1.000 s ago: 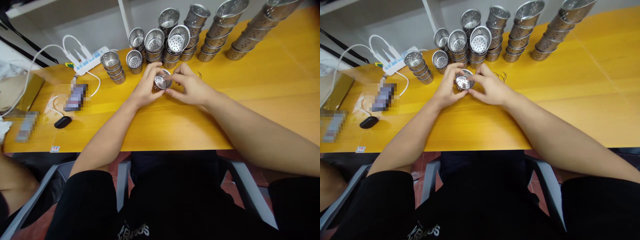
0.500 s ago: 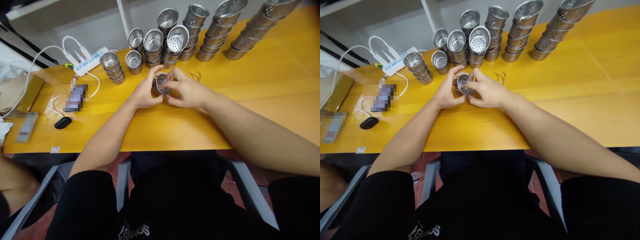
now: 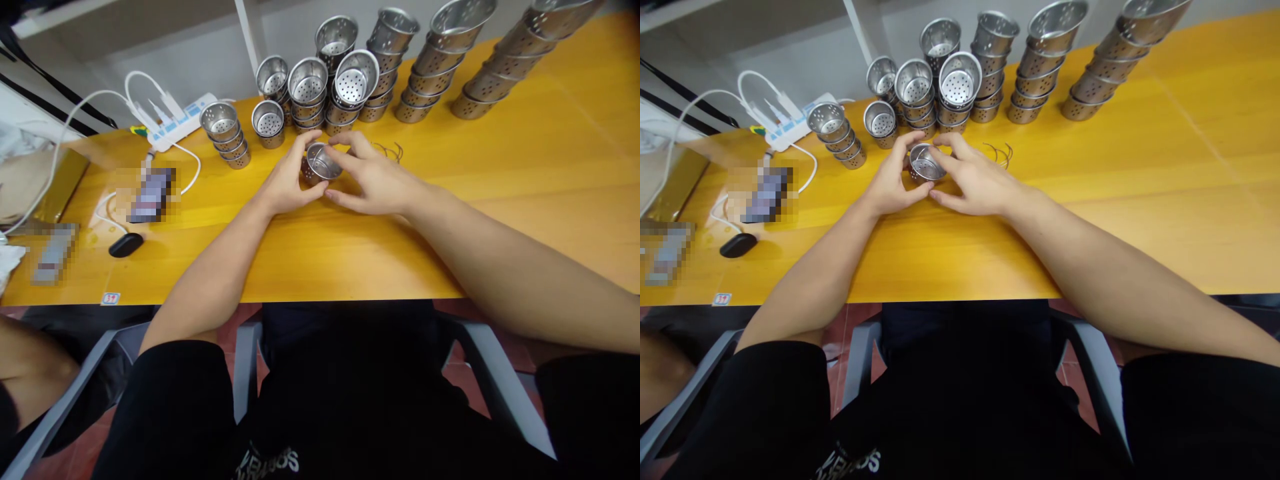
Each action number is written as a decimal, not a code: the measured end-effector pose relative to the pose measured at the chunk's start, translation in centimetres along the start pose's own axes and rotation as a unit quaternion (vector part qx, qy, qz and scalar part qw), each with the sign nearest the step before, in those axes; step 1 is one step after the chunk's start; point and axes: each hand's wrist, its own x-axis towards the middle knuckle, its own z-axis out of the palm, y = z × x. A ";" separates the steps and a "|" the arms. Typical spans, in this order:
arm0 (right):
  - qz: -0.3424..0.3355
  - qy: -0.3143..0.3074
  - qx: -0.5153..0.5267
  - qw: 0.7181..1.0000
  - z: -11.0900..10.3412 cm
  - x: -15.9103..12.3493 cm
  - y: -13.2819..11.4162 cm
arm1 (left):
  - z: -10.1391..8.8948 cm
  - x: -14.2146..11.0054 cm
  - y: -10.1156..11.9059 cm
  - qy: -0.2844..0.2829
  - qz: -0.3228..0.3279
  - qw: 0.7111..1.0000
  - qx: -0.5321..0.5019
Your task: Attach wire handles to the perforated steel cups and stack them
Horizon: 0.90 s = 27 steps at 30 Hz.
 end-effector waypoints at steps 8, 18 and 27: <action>0.007 0.006 0.043 0.999 -0.7 0.0 -0.2 | 0.0 0.5 -1.8 0.041 -0.014 0.999 0.021; 0.054 0.035 0.064 0.996 -0.5 0.0 0.5 | -0.7 0.7 -1.1 -0.003 0.032 0.998 0.052; 0.056 0.036 0.066 0.996 0.1 0.3 1.5 | -0.4 0.7 -0.5 -0.026 0.038 0.998 0.037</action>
